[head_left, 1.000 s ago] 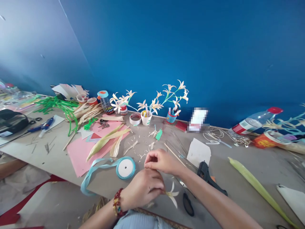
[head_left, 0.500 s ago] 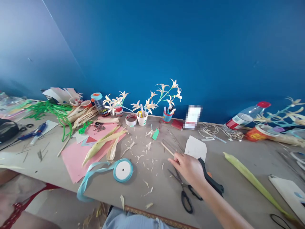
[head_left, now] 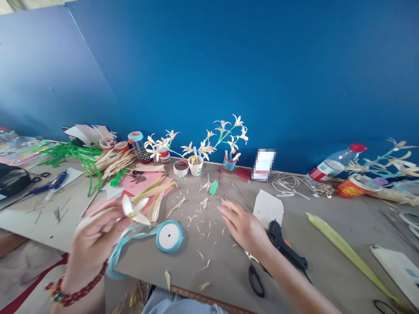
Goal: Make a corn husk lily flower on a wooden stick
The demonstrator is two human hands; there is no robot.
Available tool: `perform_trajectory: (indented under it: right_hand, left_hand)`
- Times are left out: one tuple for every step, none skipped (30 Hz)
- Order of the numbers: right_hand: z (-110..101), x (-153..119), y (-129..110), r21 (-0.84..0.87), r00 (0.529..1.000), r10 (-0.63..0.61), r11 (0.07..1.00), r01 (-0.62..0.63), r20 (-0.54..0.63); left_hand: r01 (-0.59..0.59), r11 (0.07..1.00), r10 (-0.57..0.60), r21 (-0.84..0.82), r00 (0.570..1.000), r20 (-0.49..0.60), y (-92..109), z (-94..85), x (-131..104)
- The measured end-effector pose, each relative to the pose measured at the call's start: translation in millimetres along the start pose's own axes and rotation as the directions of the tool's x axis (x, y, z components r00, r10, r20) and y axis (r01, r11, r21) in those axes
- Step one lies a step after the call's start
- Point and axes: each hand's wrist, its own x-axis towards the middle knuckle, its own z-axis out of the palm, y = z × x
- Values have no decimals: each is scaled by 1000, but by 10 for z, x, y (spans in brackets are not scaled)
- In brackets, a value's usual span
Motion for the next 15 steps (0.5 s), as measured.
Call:
perform_trajectory:
  right_hand:
    - [-3, 12, -11, 42, 1000, 18, 999, -18, -1]
    - [-13, 23, -28, 81, 1000, 24, 996, -24, 3]
    - [-34, 34, -53, 119, 1000, 13, 993, -15, 15]
    - [-63, 44, -88, 171, 999, -9, 985, 2, 37]
    - [-98, 53, -133, 248, 996, -42, 968, 23, 73]
    - [-131, 59, -186, 352, 989, -88, 935, 41, 120]
    - [-158, 63, -243, 471, 974, -143, 881, 45, 174]
    - [-174, 65, -301, 586, 954, -200, 810, 34, 222]
    - [-175, 63, -352, 680, 936, -241, 734, 2, 257]
    - [-162, 59, -392, 746, 926, -251, 665, -46, 281]
    - [-138, 54, -416, 786, 925, -230, 610, -105, 302]
    - [-109, 46, -421, 798, 927, -178, 578, -172, 329]
    - [-81, 35, -406, 781, 929, -102, 578, -236, 356]
    - [-61, 20, -372, 734, 928, -23, 619, -279, 372]
    - [-51, -1, -323, 655, 927, 39, 697, -292, 372]
  left_hand:
    - [40, 998, -37, -54, 997, 67, 83, 144, 43]
    - [44, 993, -34, -105, 995, 91, 152, 291, 47]
    - [71, 983, -43, -168, 985, 164, 211, 441, 24]
    - [123, 962, -48, -244, 955, 293, 262, 594, -16]
    - [199, 919, -51, -340, 916, 399, 308, 746, -63]
    - [313, 849, -48, -426, 848, 527, 352, 892, -112]
    - [436, 747, -46, -503, 788, 614, 392, 1028, -157]
    - [555, 639, -63, -533, 728, 683, 428, 1147, -195]
    - [639, 545, -69, -543, 679, 731, 457, 1244, -223]
    - [695, 461, -65, -551, 646, 761, 476, 1315, -239]
    - [727, 389, -63, -566, 634, 771, 484, 1358, -244]
    - [730, 343, -67, -591, 646, 760, 478, 1372, -239]
    - [710, 324, -84, -625, 680, 728, 457, 1360, -224]
    - [665, 339, -118, -665, 731, 672, 423, 1326, -203]
    - [603, 390, -161, -696, 789, 593, 378, 1276, -178]
